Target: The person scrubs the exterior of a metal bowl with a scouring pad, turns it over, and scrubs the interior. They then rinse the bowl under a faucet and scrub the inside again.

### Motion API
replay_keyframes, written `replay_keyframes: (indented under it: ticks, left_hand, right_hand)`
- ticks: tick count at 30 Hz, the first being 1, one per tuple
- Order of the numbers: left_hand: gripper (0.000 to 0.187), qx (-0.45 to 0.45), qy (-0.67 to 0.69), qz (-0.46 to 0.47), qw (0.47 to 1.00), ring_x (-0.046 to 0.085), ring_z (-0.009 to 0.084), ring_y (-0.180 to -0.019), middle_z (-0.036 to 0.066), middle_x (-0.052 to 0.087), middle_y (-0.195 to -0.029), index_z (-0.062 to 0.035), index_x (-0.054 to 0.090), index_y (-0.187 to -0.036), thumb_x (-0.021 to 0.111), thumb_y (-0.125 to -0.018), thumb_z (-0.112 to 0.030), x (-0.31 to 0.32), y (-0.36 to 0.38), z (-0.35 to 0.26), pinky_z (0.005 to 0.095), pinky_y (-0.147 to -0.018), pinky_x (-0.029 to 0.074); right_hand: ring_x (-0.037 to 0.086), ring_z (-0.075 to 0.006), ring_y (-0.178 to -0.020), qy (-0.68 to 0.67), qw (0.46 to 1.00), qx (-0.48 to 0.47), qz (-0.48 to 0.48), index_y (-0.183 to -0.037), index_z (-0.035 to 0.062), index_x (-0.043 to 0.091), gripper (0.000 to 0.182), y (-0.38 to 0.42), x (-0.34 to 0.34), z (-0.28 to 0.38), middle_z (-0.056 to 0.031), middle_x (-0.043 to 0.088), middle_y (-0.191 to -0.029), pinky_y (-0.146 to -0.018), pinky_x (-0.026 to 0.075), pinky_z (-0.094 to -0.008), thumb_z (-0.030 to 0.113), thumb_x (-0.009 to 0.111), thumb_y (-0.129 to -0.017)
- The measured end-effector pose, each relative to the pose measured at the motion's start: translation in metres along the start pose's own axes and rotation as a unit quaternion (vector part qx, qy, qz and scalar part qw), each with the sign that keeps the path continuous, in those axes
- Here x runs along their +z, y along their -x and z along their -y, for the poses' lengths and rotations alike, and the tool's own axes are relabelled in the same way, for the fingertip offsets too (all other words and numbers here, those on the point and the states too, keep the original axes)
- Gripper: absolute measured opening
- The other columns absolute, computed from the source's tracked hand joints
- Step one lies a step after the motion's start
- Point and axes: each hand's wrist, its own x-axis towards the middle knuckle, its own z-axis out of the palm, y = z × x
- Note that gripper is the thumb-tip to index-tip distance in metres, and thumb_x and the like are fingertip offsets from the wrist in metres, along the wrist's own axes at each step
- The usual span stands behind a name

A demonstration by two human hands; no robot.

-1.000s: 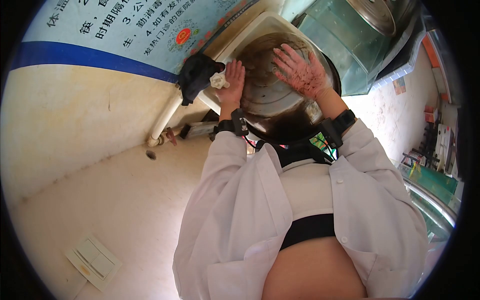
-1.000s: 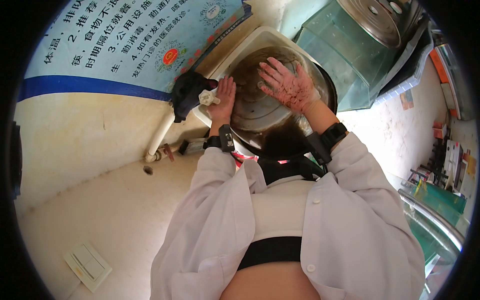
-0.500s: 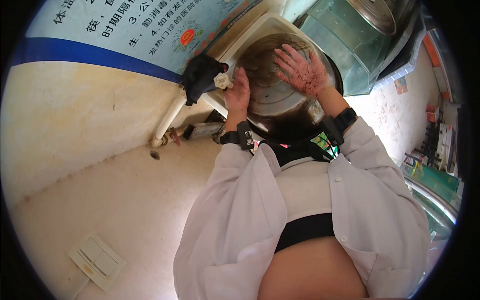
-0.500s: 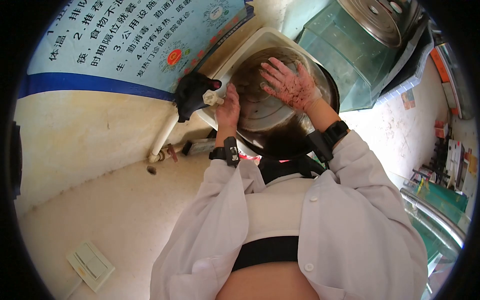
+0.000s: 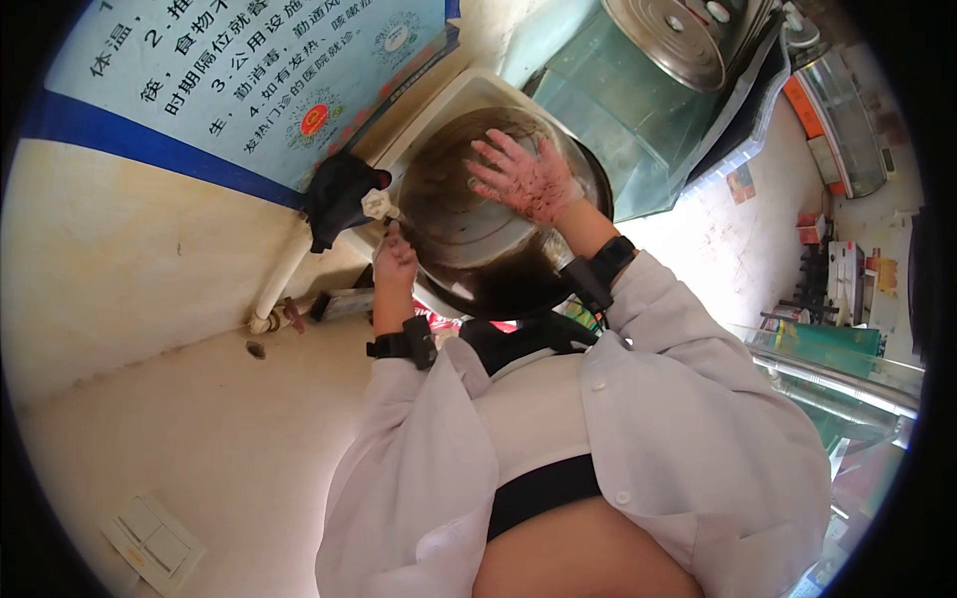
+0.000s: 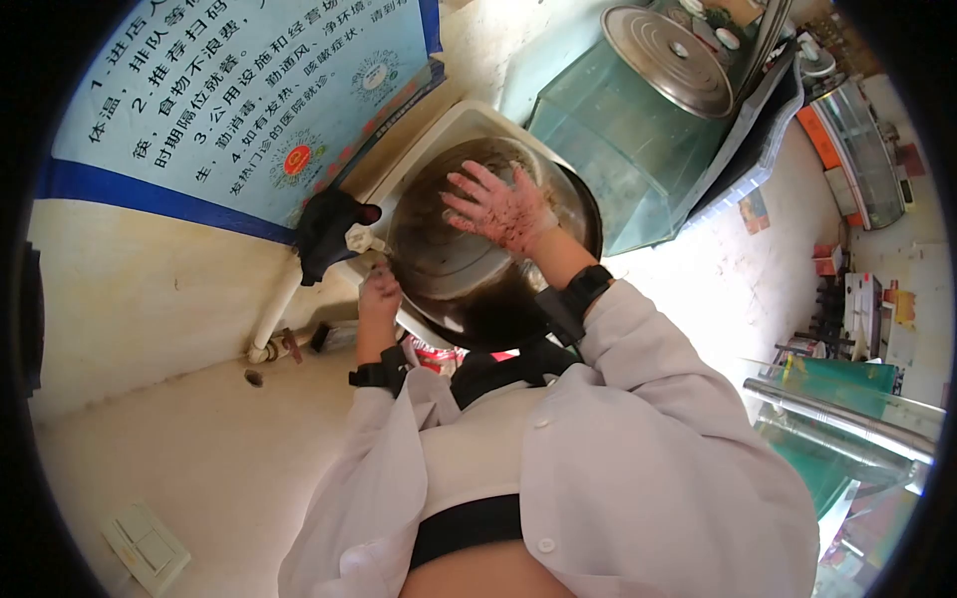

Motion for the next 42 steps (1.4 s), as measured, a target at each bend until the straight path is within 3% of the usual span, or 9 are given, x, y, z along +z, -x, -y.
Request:
replay_keyframes:
  ticks: [4, 8, 19, 26, 29, 30, 33, 36, 42]
  left_hand:
    - [0.033, 0.081, -0.008, -0.094, 0.992, 0.022, 0.0087, -0.033, -0.003, 0.031, -0.047, -0.0151, 0.044, -0.065, 0.032, -0.087, -0.036, 0.018, 0.027, 0.013, 0.0229, -0.031, 0.015]
    - [0.041, 0.084, 0.084, -0.001, 0.993, 0.019, 0.0115, -0.032, -0.001, 0.027, -0.044, -0.0151, 0.034, -0.055, 0.033, -0.085, -0.043, 0.006, 0.048, 0.008, 0.0257, -0.032, 0.013]
    - [0.034, 0.117, 0.065, -0.026, 0.991, 0.018, 0.0103, -0.035, -0.003, 0.024, -0.045, -0.0160, 0.028, -0.052, 0.034, -0.083, -0.028, -0.016, 0.106, 0.001, 0.0242, -0.033, 0.012]
    - [0.034, 0.130, 0.060, -0.049, 0.988, 0.019, 0.0103, -0.034, -0.002, 0.025, -0.045, -0.0160, 0.028, -0.053, 0.031, -0.084, -0.028, -0.028, 0.130, -0.009, 0.0243, -0.032, 0.013]
    - [0.034, 0.130, 0.065, -0.042, 0.988, 0.020, 0.0104, -0.034, -0.002, 0.025, -0.044, -0.0160, 0.028, -0.053, 0.031, -0.084, -0.028, -0.032, 0.132, -0.015, 0.0243, -0.032, 0.013]
    - [0.034, 0.128, 0.065, -0.042, 0.989, 0.020, 0.0104, -0.034, -0.002, 0.025, -0.044, -0.0160, 0.028, -0.053, 0.031, -0.084, -0.028, -0.032, 0.132, -0.016, 0.0243, -0.032, 0.013]
    - [0.034, 0.126, 0.064, -0.053, 0.988, 0.020, 0.0105, -0.034, -0.002, 0.025, -0.044, -0.0163, 0.028, -0.053, 0.031, -0.085, -0.028, -0.029, 0.130, -0.015, 0.0243, -0.032, 0.014]
    - [0.034, 0.103, 0.065, -0.056, 0.991, 0.020, 0.0104, -0.034, -0.002, 0.025, -0.044, -0.0166, 0.028, -0.053, 0.030, -0.085, -0.027, -0.027, 0.127, -0.013, 0.0243, -0.032, 0.014]
    - [0.031, 0.115, 0.059, -0.043, 0.991, 0.021, 0.0101, -0.035, -0.003, 0.025, -0.046, -0.0163, 0.029, -0.053, 0.037, -0.082, -0.024, -0.026, 0.130, -0.009, 0.0243, -0.033, 0.014]
  right_hand:
    - [0.029, -0.0335, -0.117, 0.002, 1.000, 0.001, -0.027, -0.127, 0.0130, 0.027, 0.063, -0.001, -0.001, -0.012, -0.0093, 0.031, -0.129, -0.094, 0.024, -0.0485, 0.055, 0.013, -0.083]
    - [0.032, -0.0272, -0.116, 0.062, 0.984, 0.003, -0.170, -0.128, 0.0123, 0.025, 0.062, -0.025, -0.009, -0.054, -0.0087, 0.032, -0.128, -0.091, 0.028, -0.0447, 0.055, 0.020, -0.083]
    - [0.037, -0.0243, -0.112, 0.078, 0.968, 0.000, -0.238, -0.127, 0.0114, 0.025, 0.062, -0.107, -0.043, -0.156, -0.0066, 0.034, -0.127, -0.089, 0.028, -0.0423, 0.054, 0.018, -0.083]
    - [0.052, -0.0237, -0.082, 0.017, 0.963, 0.039, -0.267, -0.117, 0.0188, 0.041, 0.057, -0.147, -0.053, -0.151, -0.0050, 0.053, -0.107, -0.050, 0.039, -0.0300, 0.052, 0.009, -0.082]
    - [0.053, -0.0229, -0.078, 0.139, 0.955, 0.036, -0.258, -0.119, 0.0178, 0.039, 0.056, -0.150, -0.054, -0.143, -0.0038, 0.054, -0.105, -0.052, 0.040, -0.0322, 0.051, 0.010, -0.083]
    - [0.053, -0.0268, -0.064, 0.111, 0.958, 0.012, -0.262, -0.094, 0.0135, 0.055, 0.051, -0.152, -0.054, -0.145, -0.0041, 0.053, -0.067, -0.042, 0.041, -0.0316, 0.049, 0.019, -0.084]
    - [0.050, -0.0226, -0.054, 0.035, 0.941, -0.017, -0.336, -0.082, 0.0123, 0.057, 0.038, -0.165, -0.043, -0.150, -0.0027, 0.050, -0.060, -0.040, 0.038, -0.0304, 0.041, 0.033, -0.082]
    - [0.053, -0.0229, -0.063, 0.001, 0.969, 0.033, -0.245, -0.092, 0.0130, 0.055, 0.047, -0.178, -0.092, -0.154, -0.0058, 0.058, -0.082, -0.049, 0.044, -0.0325, 0.047, 0.024, -0.083]
    - [0.050, -0.0220, -0.059, -0.041, 0.974, 0.077, -0.210, -0.084, 0.0153, 0.055, 0.044, -0.187, -0.113, -0.162, -0.0042, 0.055, -0.073, -0.048, 0.040, -0.0318, 0.051, 0.030, -0.077]
